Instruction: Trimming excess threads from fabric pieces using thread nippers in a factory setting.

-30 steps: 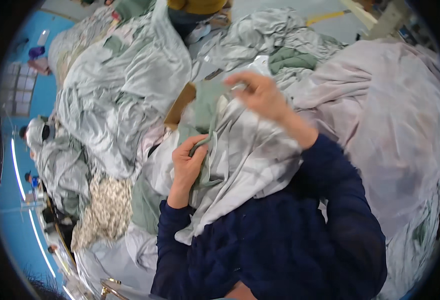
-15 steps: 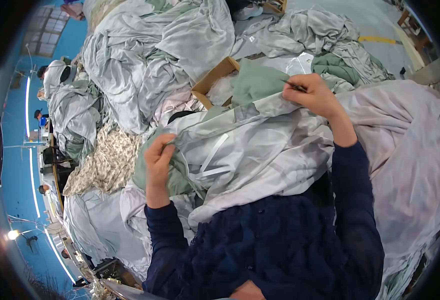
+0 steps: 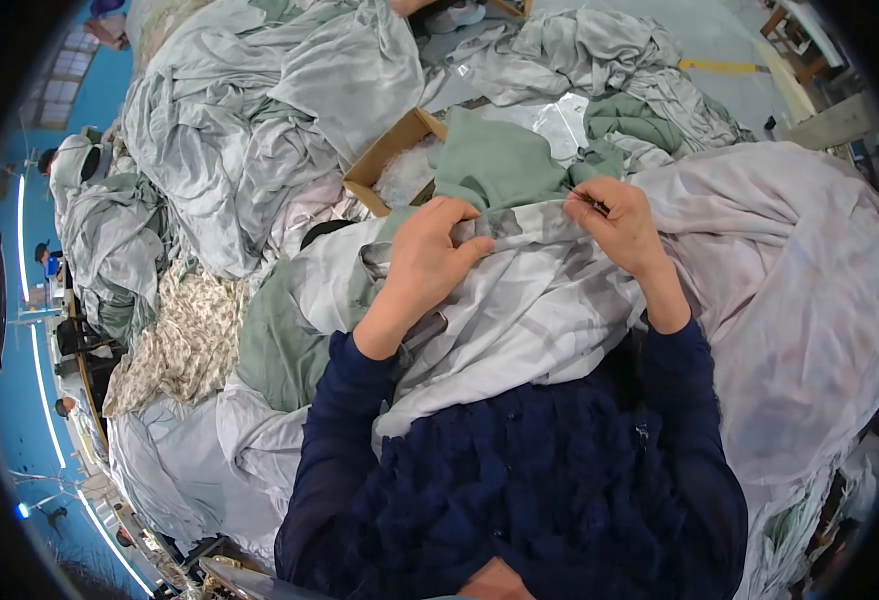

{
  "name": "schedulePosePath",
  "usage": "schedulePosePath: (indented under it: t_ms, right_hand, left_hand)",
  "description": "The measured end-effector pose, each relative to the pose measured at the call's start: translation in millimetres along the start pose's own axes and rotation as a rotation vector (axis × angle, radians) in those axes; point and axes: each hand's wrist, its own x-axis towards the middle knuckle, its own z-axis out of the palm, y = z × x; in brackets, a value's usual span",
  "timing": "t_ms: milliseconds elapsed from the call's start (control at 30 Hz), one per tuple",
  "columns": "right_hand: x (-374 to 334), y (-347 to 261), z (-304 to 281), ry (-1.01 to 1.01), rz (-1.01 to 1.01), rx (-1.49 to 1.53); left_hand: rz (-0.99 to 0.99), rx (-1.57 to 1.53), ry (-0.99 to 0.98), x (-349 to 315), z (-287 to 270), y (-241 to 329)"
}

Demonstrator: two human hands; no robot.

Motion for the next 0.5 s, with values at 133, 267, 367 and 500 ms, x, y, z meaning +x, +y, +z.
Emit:
schedulePosePath:
  t_ms: [133, 267, 367, 500]
  right_hand:
    - [-8, -19, 14, 0.202, -0.09, -0.185]
    - [-24, -58, 35, 0.151, -0.214, -0.14]
    - [-38, -61, 58, 0.132, -0.087, -0.05]
    - [-40, -61, 69, 0.162, -0.109, -0.07]
  left_hand:
    - [-0.076, -0.309, 0.156, -12, 23, -12]
    - [-0.158, -0.554, 0.146, -21, 41, -32]
    - [-0.354, -0.835, 0.043, -26, 41, -27]
    - [-0.381, -1.199, 0.082, -31, 49, -27]
